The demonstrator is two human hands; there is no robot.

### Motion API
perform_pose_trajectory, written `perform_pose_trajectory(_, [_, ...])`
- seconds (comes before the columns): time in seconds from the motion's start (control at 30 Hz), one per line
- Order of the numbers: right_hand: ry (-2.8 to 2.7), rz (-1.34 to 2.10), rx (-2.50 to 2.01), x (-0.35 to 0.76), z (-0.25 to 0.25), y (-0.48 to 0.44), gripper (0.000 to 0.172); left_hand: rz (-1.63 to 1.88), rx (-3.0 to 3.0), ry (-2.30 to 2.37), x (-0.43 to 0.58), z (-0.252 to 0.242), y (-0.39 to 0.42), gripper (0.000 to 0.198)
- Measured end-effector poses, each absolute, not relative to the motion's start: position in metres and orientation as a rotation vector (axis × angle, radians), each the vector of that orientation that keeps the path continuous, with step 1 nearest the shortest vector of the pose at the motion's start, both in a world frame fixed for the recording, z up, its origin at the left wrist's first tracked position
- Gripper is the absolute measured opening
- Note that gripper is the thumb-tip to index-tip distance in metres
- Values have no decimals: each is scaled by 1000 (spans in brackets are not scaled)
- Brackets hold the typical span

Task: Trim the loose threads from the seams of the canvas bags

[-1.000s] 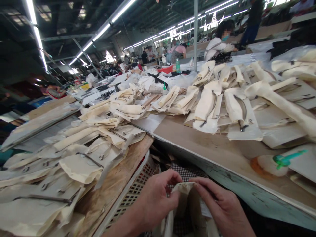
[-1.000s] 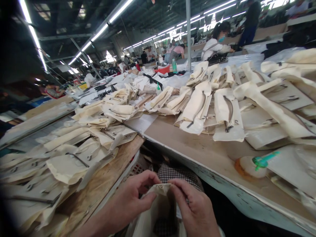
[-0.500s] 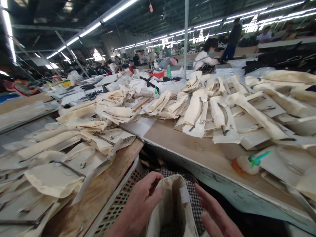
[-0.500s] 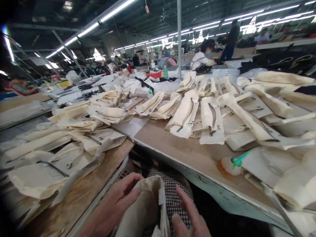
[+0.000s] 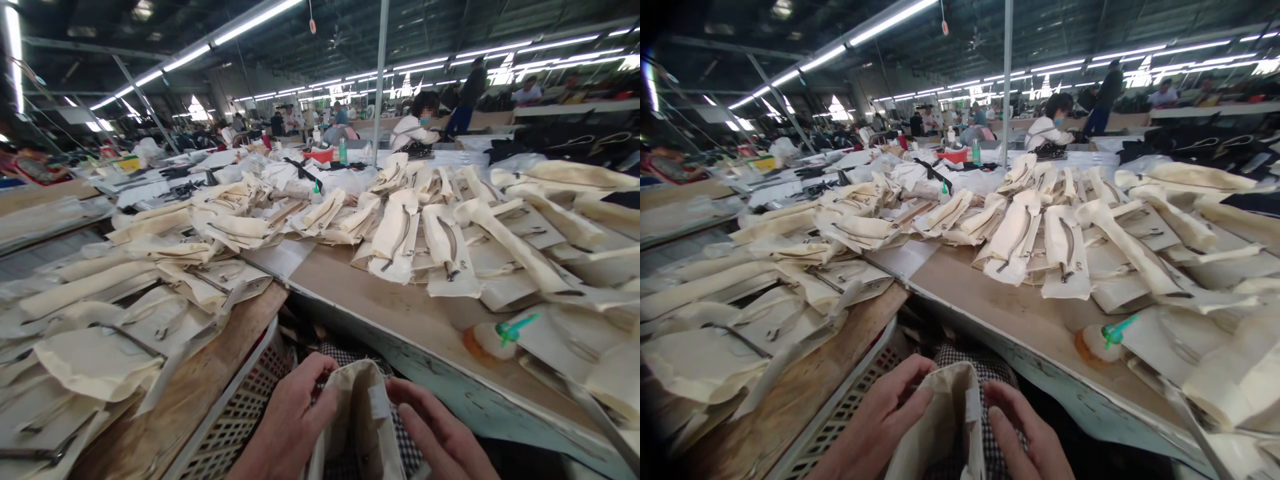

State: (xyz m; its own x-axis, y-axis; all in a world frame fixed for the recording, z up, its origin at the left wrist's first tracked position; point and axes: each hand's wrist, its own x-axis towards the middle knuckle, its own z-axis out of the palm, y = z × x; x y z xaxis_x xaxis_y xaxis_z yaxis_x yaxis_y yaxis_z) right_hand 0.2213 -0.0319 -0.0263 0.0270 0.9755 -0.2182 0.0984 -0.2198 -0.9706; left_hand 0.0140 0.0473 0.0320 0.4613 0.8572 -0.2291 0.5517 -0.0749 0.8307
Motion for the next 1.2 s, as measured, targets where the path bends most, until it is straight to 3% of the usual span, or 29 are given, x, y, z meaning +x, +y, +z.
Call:
perform_pose_trajectory(0.33, [-1398, 1198, -1443, 210, -24, 6, 40, 435, 1786, 1186, 9, 27, 50, 15])
perform_pose_trajectory(0.6, [-1554, 961, -1451, 211, -31, -25, 29, 458, 1719, 1102, 7, 22, 53, 14])
perform_pose_trajectory(0.77, [-1570, 934, -1475, 216, -37, -31, 27, 545, 1910, 1107, 20, 36, 39, 24])
perform_pose_trajectory(1.2, [-1552, 878, -1438, 216, -42, -27, 22, 764, 2484, 1164, 38, 28, 26, 13])
